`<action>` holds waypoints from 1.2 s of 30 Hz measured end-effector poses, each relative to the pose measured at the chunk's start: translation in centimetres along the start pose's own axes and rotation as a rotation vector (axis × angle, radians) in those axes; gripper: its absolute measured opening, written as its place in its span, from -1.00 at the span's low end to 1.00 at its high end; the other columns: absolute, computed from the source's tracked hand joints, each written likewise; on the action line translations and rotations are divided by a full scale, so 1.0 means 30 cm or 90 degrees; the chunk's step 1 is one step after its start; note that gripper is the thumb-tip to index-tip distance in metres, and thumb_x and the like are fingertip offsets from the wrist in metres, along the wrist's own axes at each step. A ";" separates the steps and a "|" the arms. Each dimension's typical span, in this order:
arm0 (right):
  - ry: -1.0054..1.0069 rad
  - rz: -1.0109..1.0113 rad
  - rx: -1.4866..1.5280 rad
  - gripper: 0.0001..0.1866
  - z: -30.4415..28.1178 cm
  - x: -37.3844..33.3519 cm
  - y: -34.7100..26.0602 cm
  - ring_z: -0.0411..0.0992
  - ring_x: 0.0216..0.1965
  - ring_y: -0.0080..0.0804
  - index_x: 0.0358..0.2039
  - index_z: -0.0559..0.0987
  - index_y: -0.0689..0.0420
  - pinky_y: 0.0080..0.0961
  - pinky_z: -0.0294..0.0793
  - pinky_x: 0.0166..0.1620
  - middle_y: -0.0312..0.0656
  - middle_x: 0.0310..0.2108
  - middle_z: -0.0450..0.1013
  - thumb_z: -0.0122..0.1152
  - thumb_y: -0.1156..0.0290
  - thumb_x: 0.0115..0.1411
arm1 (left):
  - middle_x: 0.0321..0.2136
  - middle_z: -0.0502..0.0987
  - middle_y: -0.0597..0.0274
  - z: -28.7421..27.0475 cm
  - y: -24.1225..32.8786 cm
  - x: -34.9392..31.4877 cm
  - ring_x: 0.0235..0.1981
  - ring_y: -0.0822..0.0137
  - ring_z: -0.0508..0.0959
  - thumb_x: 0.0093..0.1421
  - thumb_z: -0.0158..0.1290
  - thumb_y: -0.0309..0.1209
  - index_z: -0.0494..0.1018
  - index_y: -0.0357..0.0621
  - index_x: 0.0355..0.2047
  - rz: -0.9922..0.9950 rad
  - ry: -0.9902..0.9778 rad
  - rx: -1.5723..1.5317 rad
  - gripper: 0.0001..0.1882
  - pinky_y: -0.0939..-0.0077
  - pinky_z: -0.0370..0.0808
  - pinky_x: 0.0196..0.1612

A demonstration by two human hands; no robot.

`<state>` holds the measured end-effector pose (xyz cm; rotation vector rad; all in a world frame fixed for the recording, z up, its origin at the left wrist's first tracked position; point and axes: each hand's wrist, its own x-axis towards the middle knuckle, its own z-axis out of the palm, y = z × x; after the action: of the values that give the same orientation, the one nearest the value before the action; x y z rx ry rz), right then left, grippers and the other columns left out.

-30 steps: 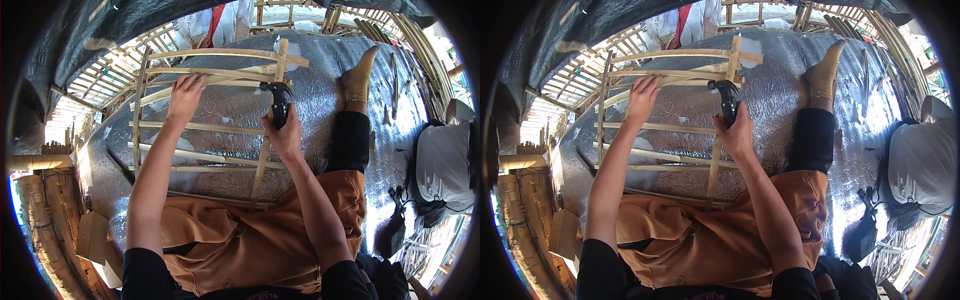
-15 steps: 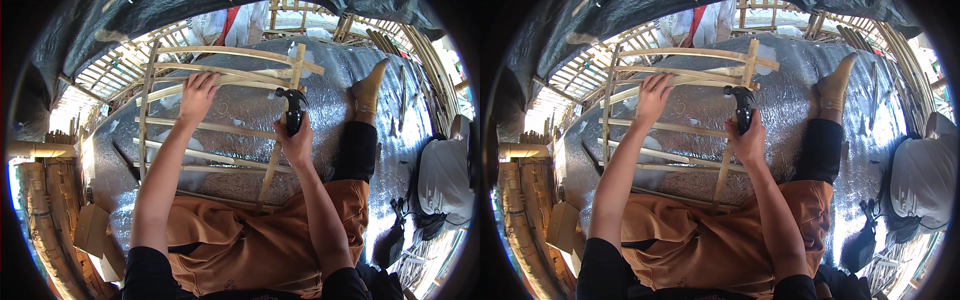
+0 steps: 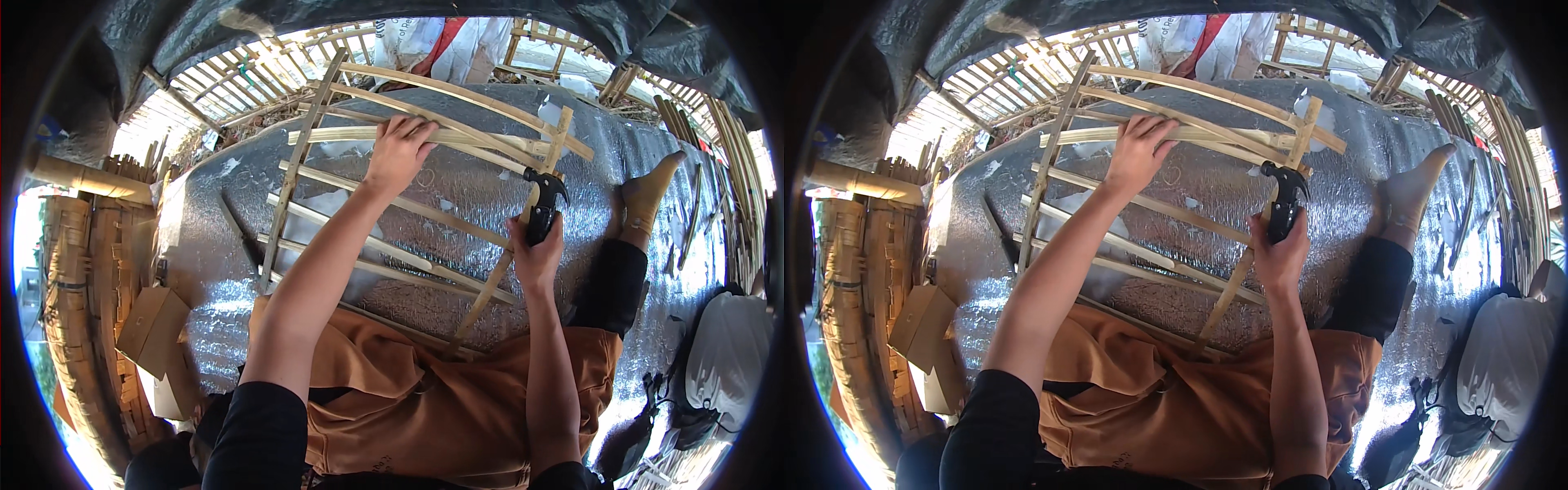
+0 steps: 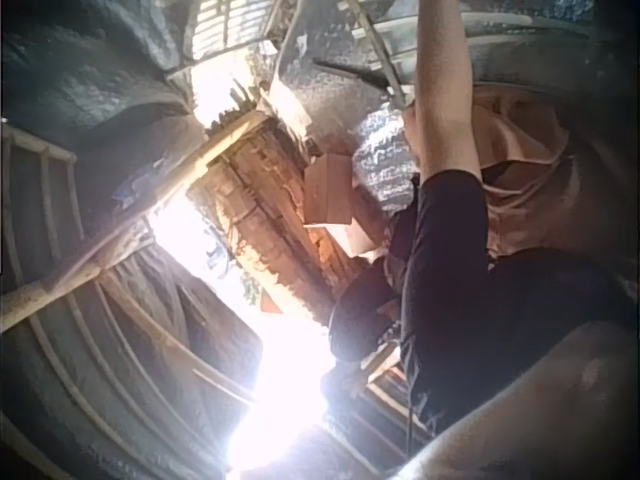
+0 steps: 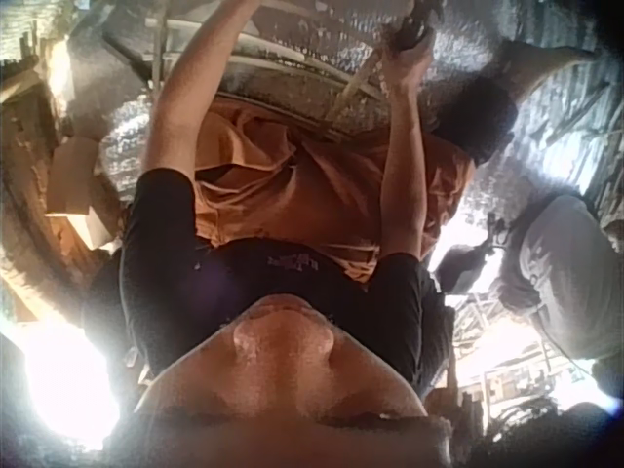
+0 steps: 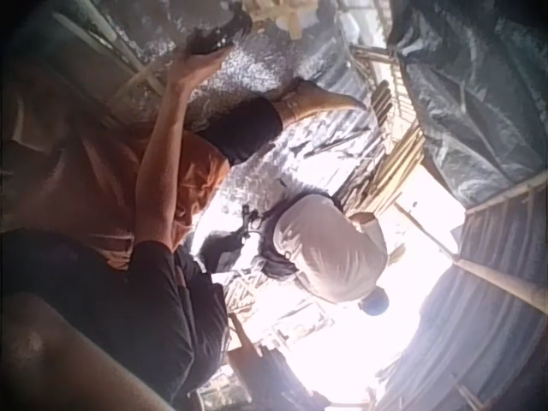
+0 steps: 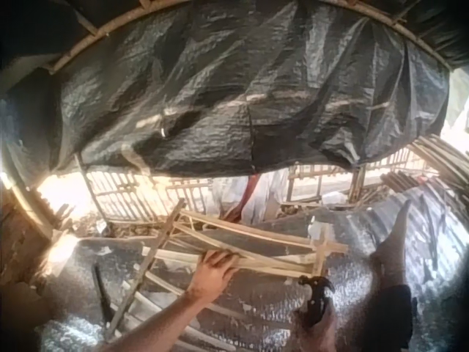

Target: The person assembles a wooden frame by hammering bamboo slats onto a base and securing them with metal pins.

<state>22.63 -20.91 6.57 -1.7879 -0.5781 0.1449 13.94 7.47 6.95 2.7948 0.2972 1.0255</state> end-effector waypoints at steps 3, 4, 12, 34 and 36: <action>-0.005 0.006 -0.050 -0.65 0.005 -0.002 -0.028 0.62 -0.43 -0.33 -0.24 0.42 0.24 -0.41 0.56 -0.33 -0.13 -0.46 0.61 0.46 0.44 0.12 | -0.12 0.58 0.27 -0.007 -0.008 -0.009 -0.02 0.15 0.49 0.09 0.29 -0.43 0.55 -0.08 -0.05 0.000 -0.003 -0.004 -0.62 0.16 0.39 0.05; -0.005 0.006 -0.052 -0.65 -0.001 0.002 -0.038 0.62 -0.43 -0.33 -0.24 0.42 0.24 -0.41 0.56 -0.33 -0.13 -0.46 0.61 0.46 0.44 0.12 | -0.13 0.58 0.26 -0.007 -0.007 -0.008 -0.02 0.15 0.49 0.09 0.29 -0.43 0.55 -0.08 -0.05 0.002 -0.002 -0.009 -0.62 0.16 0.39 0.05; -0.052 0.012 -0.174 -0.60 -0.024 0.012 -0.056 0.63 -0.43 -0.12 -0.19 0.41 0.20 -0.24 0.53 -0.37 -0.08 -0.48 0.59 0.46 0.35 0.11 | -0.08 0.59 0.24 0.010 0.003 -0.006 0.02 0.13 0.50 0.11 0.28 -0.42 0.53 -0.06 -0.03 -0.032 -0.041 0.000 -0.62 0.15 0.37 0.10; 0.051 0.222 0.208 -0.67 -0.065 0.038 0.046 0.43 -0.56 -0.67 -0.24 0.46 0.20 -0.65 0.37 -0.58 -0.24 -0.42 0.57 0.48 0.43 0.13 | -0.09 0.61 0.23 -0.001 0.011 0.003 0.01 0.11 0.51 0.12 0.27 -0.44 0.54 -0.08 -0.04 -0.030 -0.024 0.004 -0.64 0.16 0.38 0.09; 0.041 0.216 0.203 -0.66 -0.064 0.039 0.048 0.41 -0.58 -0.68 -0.24 0.46 0.20 -0.65 0.35 -0.60 -0.24 -0.42 0.58 0.49 0.42 0.12 | -0.09 0.61 0.23 0.002 0.010 0.001 0.01 0.11 0.51 0.12 0.27 -0.44 0.54 -0.08 -0.04 -0.029 -0.025 0.002 -0.64 0.17 0.38 0.09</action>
<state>24.84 -22.32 6.03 -1.5584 -0.1871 0.3889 14.04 7.19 6.99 2.7928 0.3558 0.9608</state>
